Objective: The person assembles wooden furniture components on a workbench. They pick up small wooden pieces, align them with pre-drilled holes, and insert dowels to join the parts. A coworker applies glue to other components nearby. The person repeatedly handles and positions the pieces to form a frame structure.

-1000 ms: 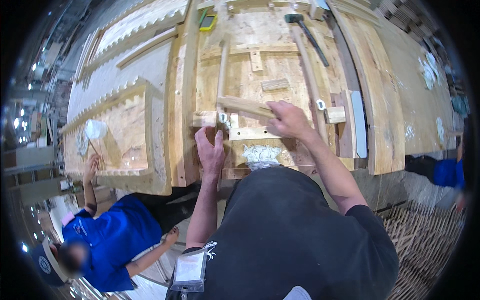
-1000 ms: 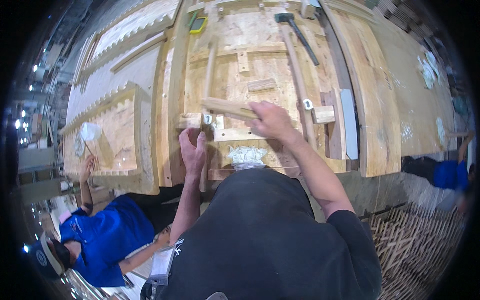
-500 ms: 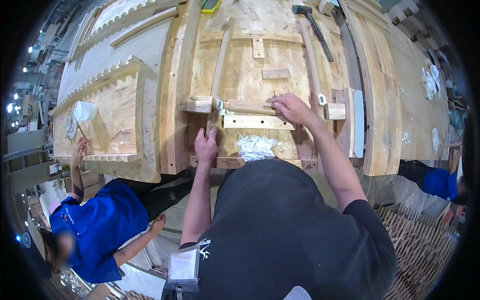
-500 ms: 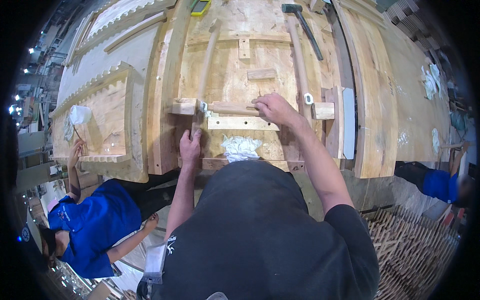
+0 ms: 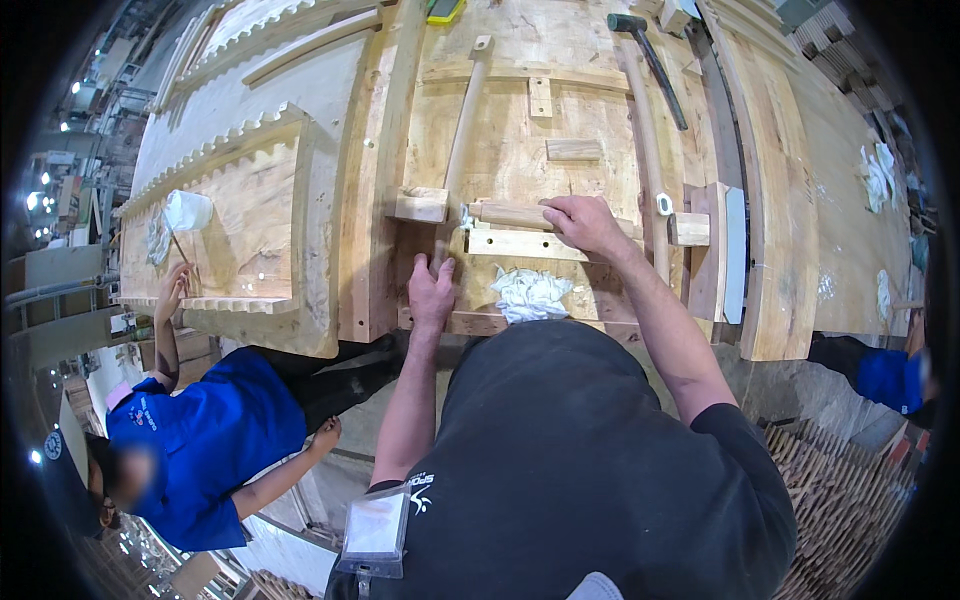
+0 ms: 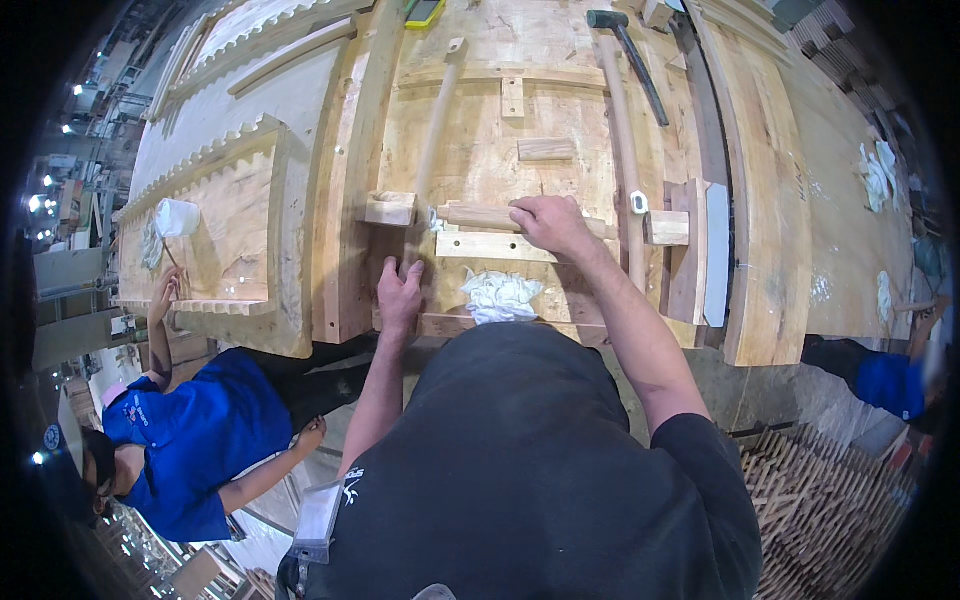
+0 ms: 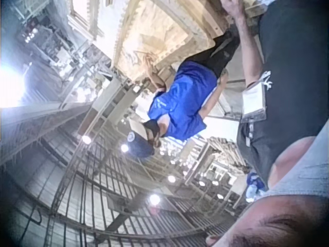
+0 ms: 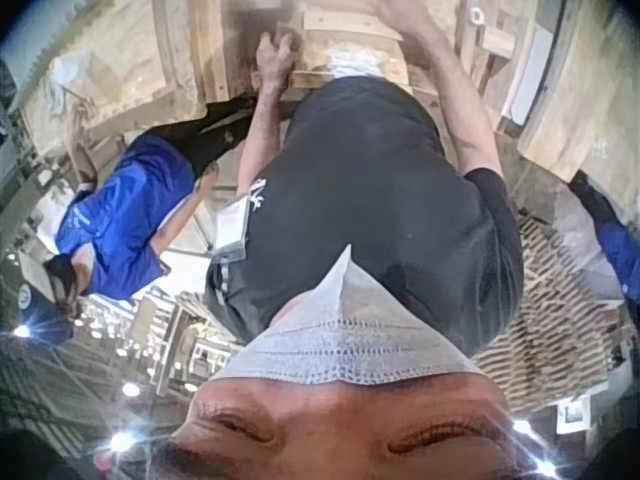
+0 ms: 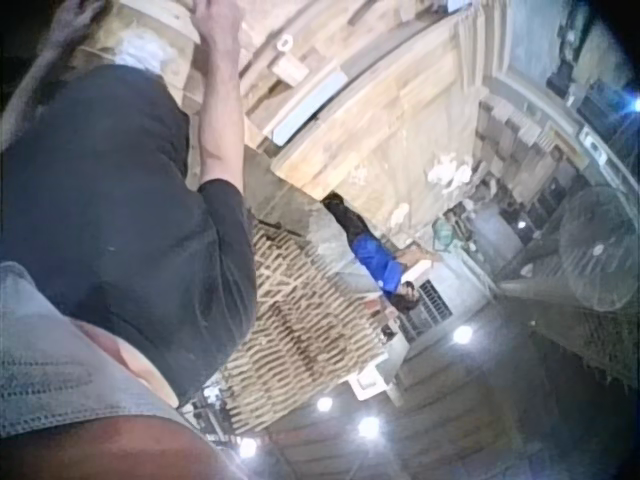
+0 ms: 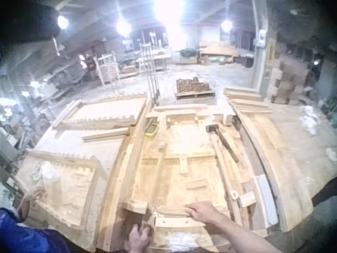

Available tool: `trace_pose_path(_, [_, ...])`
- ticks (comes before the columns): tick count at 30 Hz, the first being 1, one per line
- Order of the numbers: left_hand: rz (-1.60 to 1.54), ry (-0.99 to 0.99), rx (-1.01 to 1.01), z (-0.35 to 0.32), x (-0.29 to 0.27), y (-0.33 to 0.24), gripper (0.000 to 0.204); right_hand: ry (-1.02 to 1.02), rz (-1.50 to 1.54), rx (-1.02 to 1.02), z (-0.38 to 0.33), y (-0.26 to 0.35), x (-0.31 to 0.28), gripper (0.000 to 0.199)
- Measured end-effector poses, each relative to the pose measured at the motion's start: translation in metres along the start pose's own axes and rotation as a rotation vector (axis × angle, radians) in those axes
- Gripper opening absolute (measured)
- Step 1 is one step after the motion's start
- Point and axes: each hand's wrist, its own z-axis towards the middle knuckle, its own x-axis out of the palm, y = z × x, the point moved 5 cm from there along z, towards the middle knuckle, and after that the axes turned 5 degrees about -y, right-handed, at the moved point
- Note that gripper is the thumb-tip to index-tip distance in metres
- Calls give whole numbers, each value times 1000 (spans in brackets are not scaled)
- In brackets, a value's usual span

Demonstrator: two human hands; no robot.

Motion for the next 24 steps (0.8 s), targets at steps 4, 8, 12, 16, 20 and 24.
trace_pose_path(4, [7,-37,2,-3,3,-5,47,29,74,-1,0,5,-5,38])
trace_pose_path(8, [-58,-13,-16,1,3,0,46,34,138,46,3,1,-1,38])
trace_pose_path(12, [-50,-1,11,-1,-3,-5,47,40,171,108,4,-2,-1,39])
trace_pose_path(16, [-82,6,38,1,-2,2,49,75,216,102,5,0,1,38])
trace_pose_path(20, [-54,-15,71,1,-1,2,48,67,239,49,8,-6,8,37])
trace_pose_path(24, [-121,64,47,7,3,21,43,127,339,64,17,-18,17,37])
